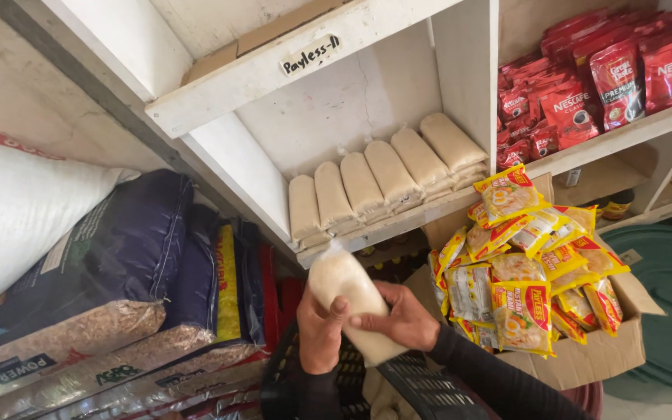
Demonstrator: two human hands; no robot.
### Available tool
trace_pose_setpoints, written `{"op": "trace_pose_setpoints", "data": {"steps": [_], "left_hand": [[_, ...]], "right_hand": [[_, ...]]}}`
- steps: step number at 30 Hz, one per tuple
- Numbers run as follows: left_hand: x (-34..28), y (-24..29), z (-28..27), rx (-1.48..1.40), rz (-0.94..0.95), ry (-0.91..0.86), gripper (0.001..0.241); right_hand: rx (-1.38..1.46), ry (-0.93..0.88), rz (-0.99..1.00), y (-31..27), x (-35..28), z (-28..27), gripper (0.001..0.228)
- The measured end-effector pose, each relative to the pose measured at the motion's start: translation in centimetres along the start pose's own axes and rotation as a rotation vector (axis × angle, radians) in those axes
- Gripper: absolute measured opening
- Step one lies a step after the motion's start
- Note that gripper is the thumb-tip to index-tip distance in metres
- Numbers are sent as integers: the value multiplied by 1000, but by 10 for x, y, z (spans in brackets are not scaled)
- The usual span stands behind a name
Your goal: Take bags of sugar from a basket and arrange them neatly on a grocery store shelf.
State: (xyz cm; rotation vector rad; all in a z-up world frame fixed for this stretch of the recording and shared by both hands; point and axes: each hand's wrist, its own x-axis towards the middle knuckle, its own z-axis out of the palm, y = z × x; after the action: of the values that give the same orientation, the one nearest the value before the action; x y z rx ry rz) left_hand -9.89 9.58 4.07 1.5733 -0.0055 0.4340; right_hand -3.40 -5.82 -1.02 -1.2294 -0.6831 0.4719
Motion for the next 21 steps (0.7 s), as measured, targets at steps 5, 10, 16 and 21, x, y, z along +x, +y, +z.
{"op": "trace_pose_setpoints", "data": {"steps": [5,10,16,21], "left_hand": [[-25,-47,13,-77,-112,-109,59],[-23,-45,17,37,-167,-53,46],[-28,-53,21,-6,-215,-11,44],[-26,-55,28,-143,-242,16,46]], "right_hand": [[236,222,10,13,13,-13,40],[327,161,39,18,29,-26,36],[381,279,38,6,43,-24,33],[411,279,40,-4,53,-34,33]]}}
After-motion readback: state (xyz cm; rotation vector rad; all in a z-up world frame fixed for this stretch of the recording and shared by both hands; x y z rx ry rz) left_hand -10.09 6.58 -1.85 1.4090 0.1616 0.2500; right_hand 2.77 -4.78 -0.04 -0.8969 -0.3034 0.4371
